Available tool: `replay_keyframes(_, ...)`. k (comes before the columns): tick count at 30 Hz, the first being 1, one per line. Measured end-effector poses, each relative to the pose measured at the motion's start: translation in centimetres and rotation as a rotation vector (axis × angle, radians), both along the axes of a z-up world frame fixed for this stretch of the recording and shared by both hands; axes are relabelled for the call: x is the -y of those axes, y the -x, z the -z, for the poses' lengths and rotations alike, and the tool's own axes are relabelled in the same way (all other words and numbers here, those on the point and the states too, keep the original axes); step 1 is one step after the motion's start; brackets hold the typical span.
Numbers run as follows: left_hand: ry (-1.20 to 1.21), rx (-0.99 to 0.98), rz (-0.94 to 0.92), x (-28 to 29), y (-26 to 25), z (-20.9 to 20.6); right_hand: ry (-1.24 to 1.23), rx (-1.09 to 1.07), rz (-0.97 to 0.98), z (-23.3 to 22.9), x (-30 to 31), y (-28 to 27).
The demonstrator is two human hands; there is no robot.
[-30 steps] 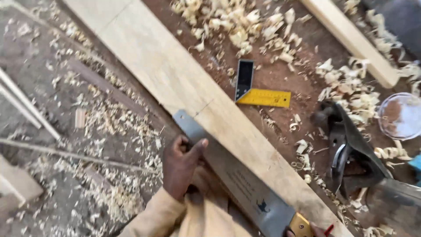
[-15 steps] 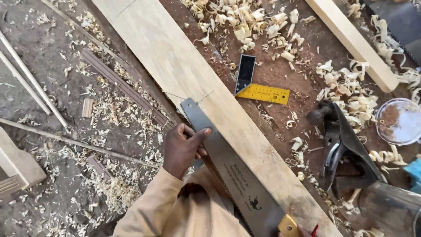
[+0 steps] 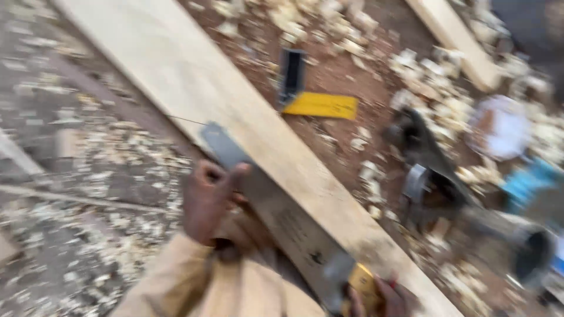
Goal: Marking a wooden plank with a pencil and square, then cutting it with a hand saw.
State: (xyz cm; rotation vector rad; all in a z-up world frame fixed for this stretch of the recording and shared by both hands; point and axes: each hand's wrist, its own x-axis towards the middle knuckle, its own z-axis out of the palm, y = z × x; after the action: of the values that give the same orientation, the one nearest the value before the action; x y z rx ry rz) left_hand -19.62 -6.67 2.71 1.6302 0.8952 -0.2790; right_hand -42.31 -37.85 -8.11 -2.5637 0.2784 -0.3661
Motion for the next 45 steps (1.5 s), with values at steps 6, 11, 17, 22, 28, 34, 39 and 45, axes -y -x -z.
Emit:
replay_keyframes(6,-0.056,0.140,-0.002,1.5,0.5,-1.1,-0.007,0.014,-0.009,-8.2,-3.1,-6.5)
replay_keyframes(11,-0.030,0.177,0.020,1.5,0.4,-0.9,-0.015,0.037,-0.029,-8.4,-3.2,-6.9)
replay_keyframes(17,-0.045,0.175,0.028,1.4,0.4,-0.2,-0.005,0.046,-0.027,-8.2,-3.2,-6.5)
replay_keyframes(22,-0.070,0.174,0.028,1.4,0.5,-0.3,-0.005,0.003,-0.051,-8.5,-3.1,-6.6)
replay_keyframes(28,-0.106,0.171,0.014,1.8,0.3,-0.5,-0.022,0.009,-0.032,-8.4,-3.2,-6.7)
replay_keyframes(34,-0.036,0.192,-0.004,1.6,0.2,-0.1,0.010,0.031,-0.010,-8.0,-3.3,-6.5)
replay_keyframes(39,-0.037,0.144,0.008,1.5,0.3,-0.7,0.018,0.028,-0.056,-7.5,-2.8,-6.0)
replay_keyframes(45,-0.008,0.170,0.006,1.4,0.2,-0.8,0.029,0.004,-0.065,-7.4,-2.8,-5.9)
